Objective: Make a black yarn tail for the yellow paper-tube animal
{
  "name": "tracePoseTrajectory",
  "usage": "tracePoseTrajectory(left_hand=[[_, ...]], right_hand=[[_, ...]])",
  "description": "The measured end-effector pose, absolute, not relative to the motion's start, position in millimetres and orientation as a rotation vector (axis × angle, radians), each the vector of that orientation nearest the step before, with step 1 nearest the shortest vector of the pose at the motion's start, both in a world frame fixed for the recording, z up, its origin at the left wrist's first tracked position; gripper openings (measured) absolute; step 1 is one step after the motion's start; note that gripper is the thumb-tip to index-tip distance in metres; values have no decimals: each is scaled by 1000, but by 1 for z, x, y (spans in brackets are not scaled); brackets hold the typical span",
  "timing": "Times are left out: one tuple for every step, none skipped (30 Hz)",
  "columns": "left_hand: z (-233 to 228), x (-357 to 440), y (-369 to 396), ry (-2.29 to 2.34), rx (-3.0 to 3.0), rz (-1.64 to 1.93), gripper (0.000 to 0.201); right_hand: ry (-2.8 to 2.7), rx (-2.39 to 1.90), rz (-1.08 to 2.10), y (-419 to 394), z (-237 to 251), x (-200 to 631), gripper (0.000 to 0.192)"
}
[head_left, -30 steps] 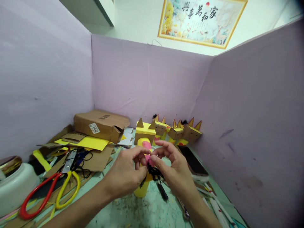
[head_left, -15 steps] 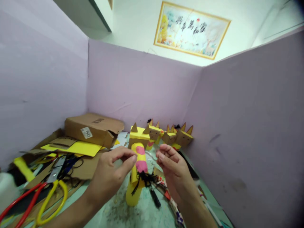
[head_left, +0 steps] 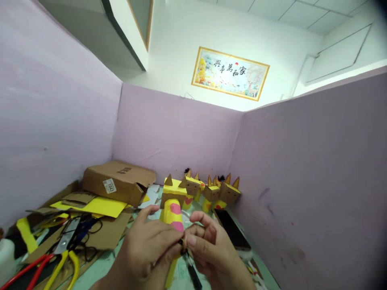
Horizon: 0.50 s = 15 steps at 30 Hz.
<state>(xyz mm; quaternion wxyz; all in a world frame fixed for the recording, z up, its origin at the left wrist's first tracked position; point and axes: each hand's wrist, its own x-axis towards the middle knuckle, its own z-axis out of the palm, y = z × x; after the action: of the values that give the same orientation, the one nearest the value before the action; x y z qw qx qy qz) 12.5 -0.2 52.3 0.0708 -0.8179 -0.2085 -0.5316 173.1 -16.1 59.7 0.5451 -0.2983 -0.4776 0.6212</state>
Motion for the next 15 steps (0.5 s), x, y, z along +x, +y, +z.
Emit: tracePoseTrajectory(left_hand=[[52,12,-1,-629,-2449,-1579,18],[53,12,-2,-620,-2437,-1554,18],[54,11,-3,-602,-2425,-1519,20],[55,11,-4,-586,-2411,-1470,22],[56,11,-6,-573,-2399,-1410,24],[58,11,-8,-563,-2387,-1347,27],[59,10,-10,-557,-2376,-1286,30],[61,10,-12,-550,-2367,-1233,33],[61,10,-14,-542,-2359,-1189,35],[62,10,-15,-526,-2352,-1160,37],[63,10,-16,-503,-2352,-1135,39],[63,9,-17,-479,-2361,-1115,40],[64,9,-17,-456,-2378,-1095,41],[65,8,-18,-439,-2402,-1079,41],[66,7,-18,-426,-2428,-1070,42]], right_hand=[[-1143,-734,1455,-16,61,173,45],[-1147,-759,1438,-16,62,173,47],[-1149,-783,1421,-16,62,173,49],[-1154,-806,1403,-16,62,174,51],[-1160,-825,1383,-16,61,174,51],[-1177,-839,1364,-16,61,175,51],[-1212,-850,1347,-16,59,176,51],[-1257,-859,1332,-17,58,177,51],[-1305,-867,1320,-17,56,178,49],[-1348,-875,1313,-17,55,180,48],[-1381,-884,1310,-18,53,181,46],[-1402,-896,1310,-18,51,181,44],[-1414,-904,1310,-19,50,181,44],[-1426,-907,1312,-20,48,181,44],[-1439,-904,1316,-20,47,180,45]])
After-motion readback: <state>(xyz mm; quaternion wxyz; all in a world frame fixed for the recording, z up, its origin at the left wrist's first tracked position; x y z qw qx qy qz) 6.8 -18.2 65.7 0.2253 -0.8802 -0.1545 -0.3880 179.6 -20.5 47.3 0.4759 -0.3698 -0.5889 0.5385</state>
